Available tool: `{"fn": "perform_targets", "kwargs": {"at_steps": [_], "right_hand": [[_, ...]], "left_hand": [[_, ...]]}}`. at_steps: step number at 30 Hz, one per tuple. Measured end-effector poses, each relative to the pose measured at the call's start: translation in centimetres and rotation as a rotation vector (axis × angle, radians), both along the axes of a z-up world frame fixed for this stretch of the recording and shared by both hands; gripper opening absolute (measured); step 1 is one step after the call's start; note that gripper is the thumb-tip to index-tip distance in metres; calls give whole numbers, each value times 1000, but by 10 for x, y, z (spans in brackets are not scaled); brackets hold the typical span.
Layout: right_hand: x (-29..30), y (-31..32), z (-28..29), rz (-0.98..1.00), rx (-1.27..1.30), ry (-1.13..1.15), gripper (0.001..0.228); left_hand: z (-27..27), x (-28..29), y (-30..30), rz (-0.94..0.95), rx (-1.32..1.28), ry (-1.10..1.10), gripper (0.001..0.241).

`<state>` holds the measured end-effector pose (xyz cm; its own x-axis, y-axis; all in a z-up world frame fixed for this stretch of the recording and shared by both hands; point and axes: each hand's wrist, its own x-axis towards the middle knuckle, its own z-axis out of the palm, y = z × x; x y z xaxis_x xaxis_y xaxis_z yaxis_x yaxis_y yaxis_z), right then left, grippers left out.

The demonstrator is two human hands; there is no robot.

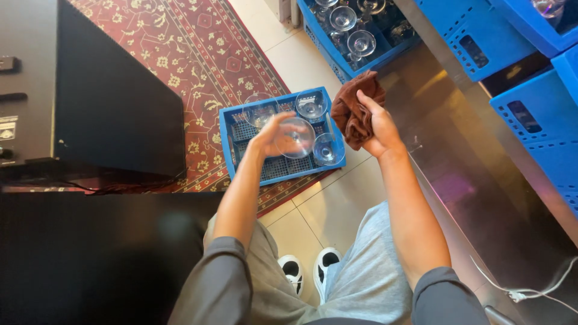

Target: Cleaning and organizing cocktail and martini glasses in a restaurant bar area.

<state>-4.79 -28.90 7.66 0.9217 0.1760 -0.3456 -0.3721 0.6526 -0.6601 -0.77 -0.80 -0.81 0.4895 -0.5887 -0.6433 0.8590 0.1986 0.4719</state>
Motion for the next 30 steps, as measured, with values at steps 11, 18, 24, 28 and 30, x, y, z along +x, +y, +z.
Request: {"fn": "perform_targets", "kwargs": {"at_steps": [11,18,24,28,30], "right_hand": [[3,4,7,-5,53,22,28],[2,4,8,8,83,27,27],[0,2,12,-11,51,13,29],[-1,5,16,-7,38,33,29],[2,4,13,2,39,15,29]], "left_hand": [[-44,-2,33,-317,300,196,61],[-68,-6,39,-420,469,231,63],[-90,-14,37,-292,514,287,48],[-96,-11,40,-362,625,278,61],[-79,-13,37,-370,699,232,59]]}}
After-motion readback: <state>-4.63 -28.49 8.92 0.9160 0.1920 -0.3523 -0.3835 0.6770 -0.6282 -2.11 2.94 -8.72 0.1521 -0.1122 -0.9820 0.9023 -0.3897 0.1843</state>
